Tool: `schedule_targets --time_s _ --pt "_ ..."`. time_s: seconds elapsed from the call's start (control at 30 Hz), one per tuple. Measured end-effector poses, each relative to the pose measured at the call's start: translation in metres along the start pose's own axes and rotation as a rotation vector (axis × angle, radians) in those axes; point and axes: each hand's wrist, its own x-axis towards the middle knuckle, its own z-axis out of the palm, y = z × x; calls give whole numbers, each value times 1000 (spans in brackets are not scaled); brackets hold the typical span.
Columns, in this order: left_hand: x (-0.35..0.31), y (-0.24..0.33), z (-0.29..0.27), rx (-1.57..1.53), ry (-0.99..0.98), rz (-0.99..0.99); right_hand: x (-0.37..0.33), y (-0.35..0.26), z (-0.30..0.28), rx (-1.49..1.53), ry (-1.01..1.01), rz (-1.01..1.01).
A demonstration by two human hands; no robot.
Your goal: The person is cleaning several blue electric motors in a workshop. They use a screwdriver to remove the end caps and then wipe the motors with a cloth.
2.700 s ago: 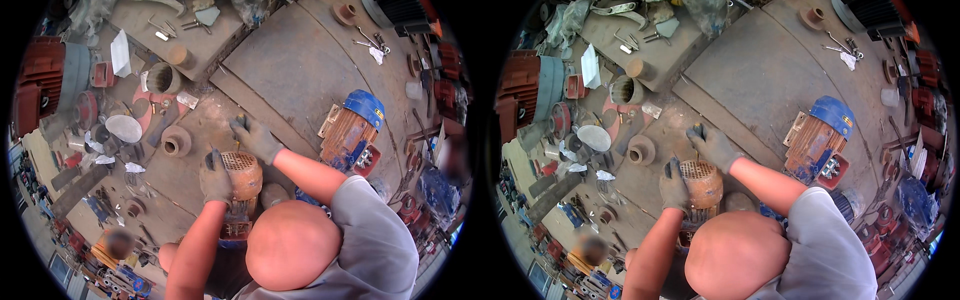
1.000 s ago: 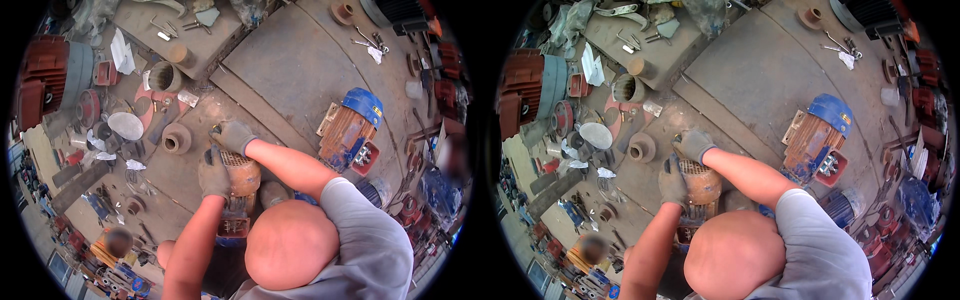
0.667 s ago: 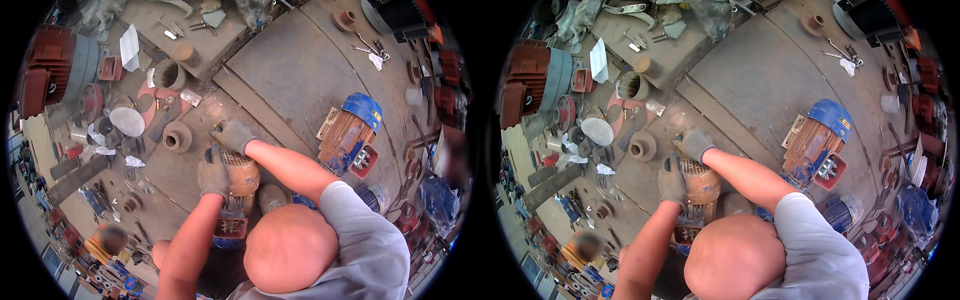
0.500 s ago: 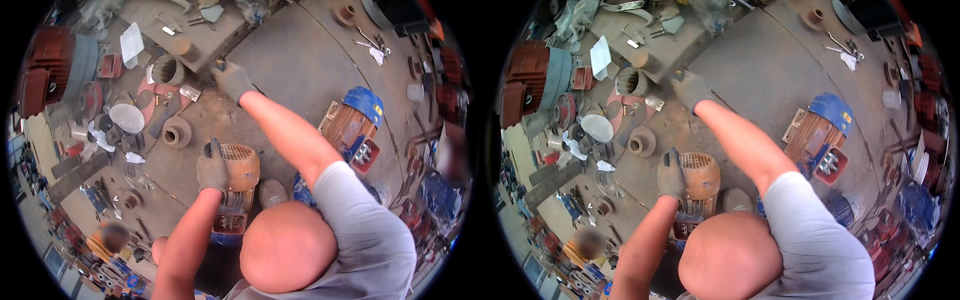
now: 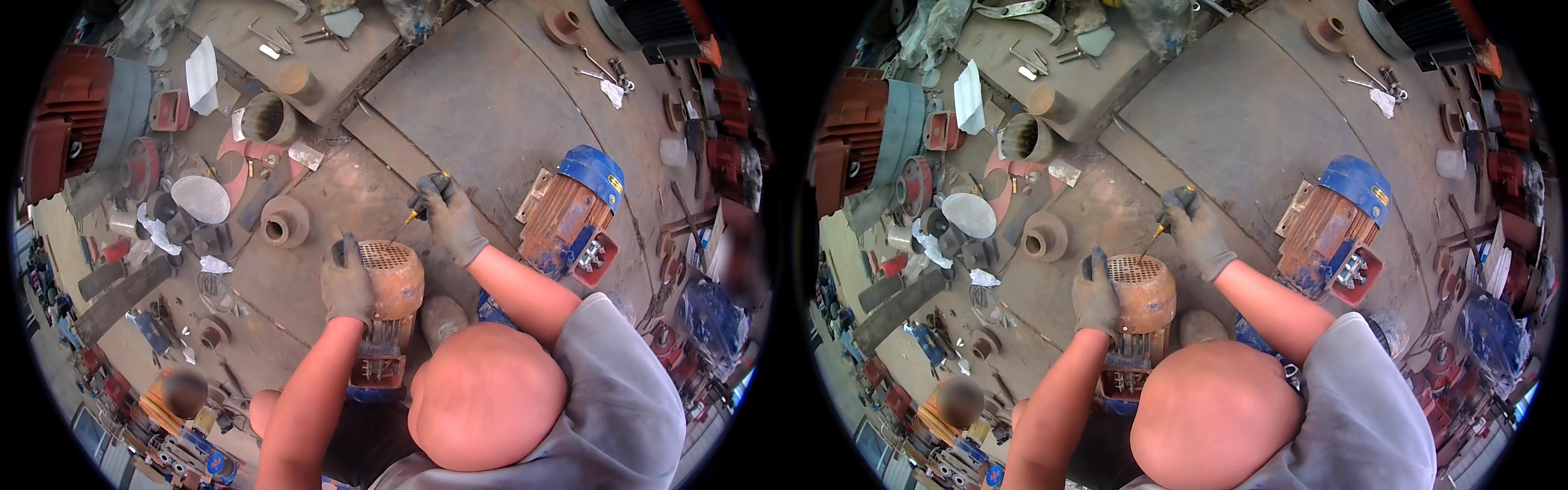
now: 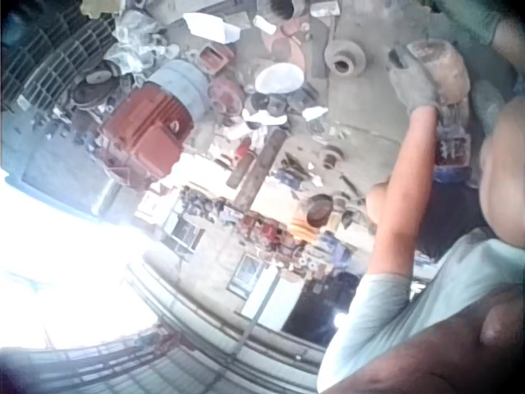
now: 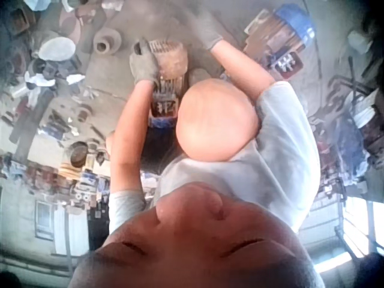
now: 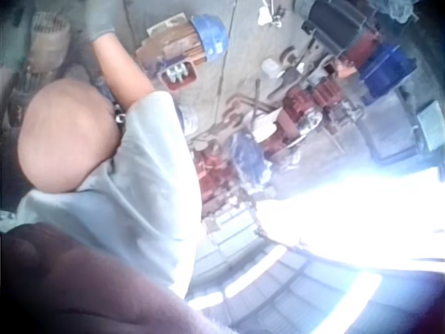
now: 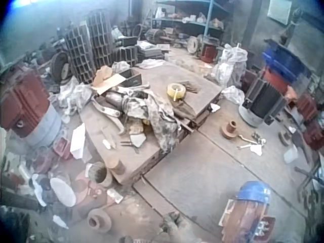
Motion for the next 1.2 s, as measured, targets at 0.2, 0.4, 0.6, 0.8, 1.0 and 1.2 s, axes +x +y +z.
schedule_targets --time_s 0.2,0.4,0.6,0.8,1.0,1.2 --pt "1 -2 1 27 6 17 -3 4 -8 60 31 23" --pt "3 -6 2 18 4 3 -13 11 -6 48 6 0" --pt "3 -11 2 66 20 68 -21 1 23 -676 -318 -200" --pt "8 -16 5 63 17 144 44 1 89 -1146 -659 -105" --pt "4 -9 3 45 33 79 64 29 82 -1118 -380 -47" --pt "3 -8 8 6 96 99 35 2 46 -710 -140 -50"
